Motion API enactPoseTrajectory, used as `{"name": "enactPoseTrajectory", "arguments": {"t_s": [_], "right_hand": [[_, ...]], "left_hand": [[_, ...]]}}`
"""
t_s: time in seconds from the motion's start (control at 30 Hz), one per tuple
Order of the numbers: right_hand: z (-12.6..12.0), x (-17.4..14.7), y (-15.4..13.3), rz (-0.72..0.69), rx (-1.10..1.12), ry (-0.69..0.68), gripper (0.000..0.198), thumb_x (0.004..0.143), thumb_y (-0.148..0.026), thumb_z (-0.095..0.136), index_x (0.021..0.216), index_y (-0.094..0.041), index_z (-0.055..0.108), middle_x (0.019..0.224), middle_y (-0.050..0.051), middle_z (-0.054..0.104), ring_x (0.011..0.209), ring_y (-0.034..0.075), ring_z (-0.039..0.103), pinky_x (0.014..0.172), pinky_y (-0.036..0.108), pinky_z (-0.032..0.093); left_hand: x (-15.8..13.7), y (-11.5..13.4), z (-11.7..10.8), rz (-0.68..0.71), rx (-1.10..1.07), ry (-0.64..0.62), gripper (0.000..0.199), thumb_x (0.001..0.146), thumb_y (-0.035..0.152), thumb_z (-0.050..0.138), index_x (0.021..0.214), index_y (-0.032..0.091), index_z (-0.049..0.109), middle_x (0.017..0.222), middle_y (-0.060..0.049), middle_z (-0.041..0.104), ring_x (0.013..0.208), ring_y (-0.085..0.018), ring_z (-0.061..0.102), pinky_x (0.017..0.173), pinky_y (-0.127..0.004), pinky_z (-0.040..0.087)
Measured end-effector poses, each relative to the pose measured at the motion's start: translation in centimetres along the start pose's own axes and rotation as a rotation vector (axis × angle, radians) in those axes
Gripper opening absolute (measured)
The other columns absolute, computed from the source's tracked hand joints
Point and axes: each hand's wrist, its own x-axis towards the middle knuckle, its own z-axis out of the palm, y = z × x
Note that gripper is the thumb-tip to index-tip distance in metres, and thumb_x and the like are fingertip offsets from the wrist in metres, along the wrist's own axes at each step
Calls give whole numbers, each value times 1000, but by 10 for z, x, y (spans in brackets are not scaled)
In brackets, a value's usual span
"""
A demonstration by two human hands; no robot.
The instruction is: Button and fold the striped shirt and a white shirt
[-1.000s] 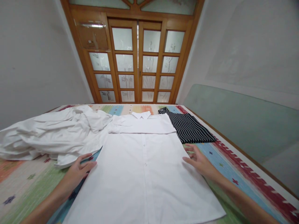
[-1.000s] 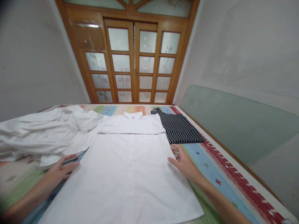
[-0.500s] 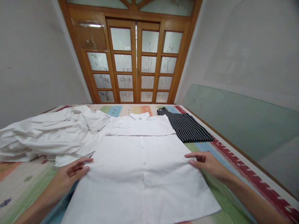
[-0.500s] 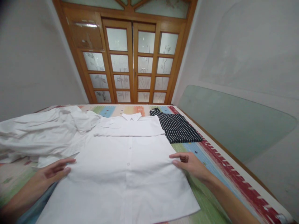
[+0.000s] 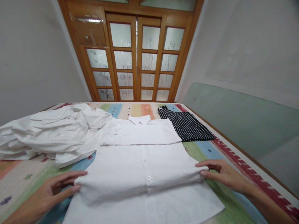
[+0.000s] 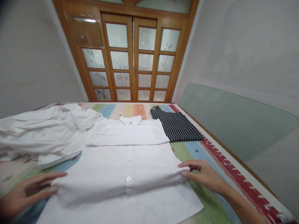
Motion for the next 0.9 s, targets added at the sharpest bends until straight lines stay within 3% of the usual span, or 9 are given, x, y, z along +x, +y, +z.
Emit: {"name": "enactPoseTrajectory", "arguments": {"t_s": [0.17,0.27,0.4,0.53,0.63,0.8,0.9], "right_hand": [[2,11,7,-60,-91,-36,65,70,-48,76,129,-24,64,123,9,67,98,30,66,83,39,54],[5,21,8,-95,-137,-5,62,71,-47,75,127,-24,65,124,9,67,99,31,66,85,40,54],[11,29,9,-152,-193,83,39,74,-40,71,108,-23,74,109,8,73,94,29,68,83,38,54],[12,28,8,-207,-179,156,23,76,-37,66,90,-22,77,93,7,75,87,26,69,81,36,54],[10,25,8,-206,-114,165,25,78,-43,65,82,-21,77,87,8,74,84,25,69,80,36,53],[7,22,12,-105,74,100,58,72,-66,66,107,-21,76,111,14,72,103,33,66,90,43,52],[9,23,9,-85,147,45,72,73,-80,51,104,-21,77,113,15,71,109,37,63,99,50,46]], "left_hand": [[9,23,18,137,226,8,64,66,56,74,126,35,64,126,-1,66,114,-29,64,95,-35,52],[13,39,26,204,325,35,63,67,57,72,125,33,65,124,-2,68,112,-29,65,94,-34,53],[17,53,31,257,343,65,52,69,59,70,113,32,73,113,-2,73,105,-27,68,89,-29,55],[17,55,27,145,251,56,49,66,60,71,103,29,76,105,-4,75,98,-29,70,84,-32,57],[15,48,21,60,80,15,54,63,62,73,102,25,76,104,-6,75,96,-30,70,80,-34,59],[11,35,16,-11,-186,-17,58,70,61,69,119,29,68,126,-7,66,112,-32,64,87,-38,57],[12,40,21,-69,-198,-28,59,74,63,64,123,31,66,116,-6,71,102,-30,68,82,-39,59]]}}
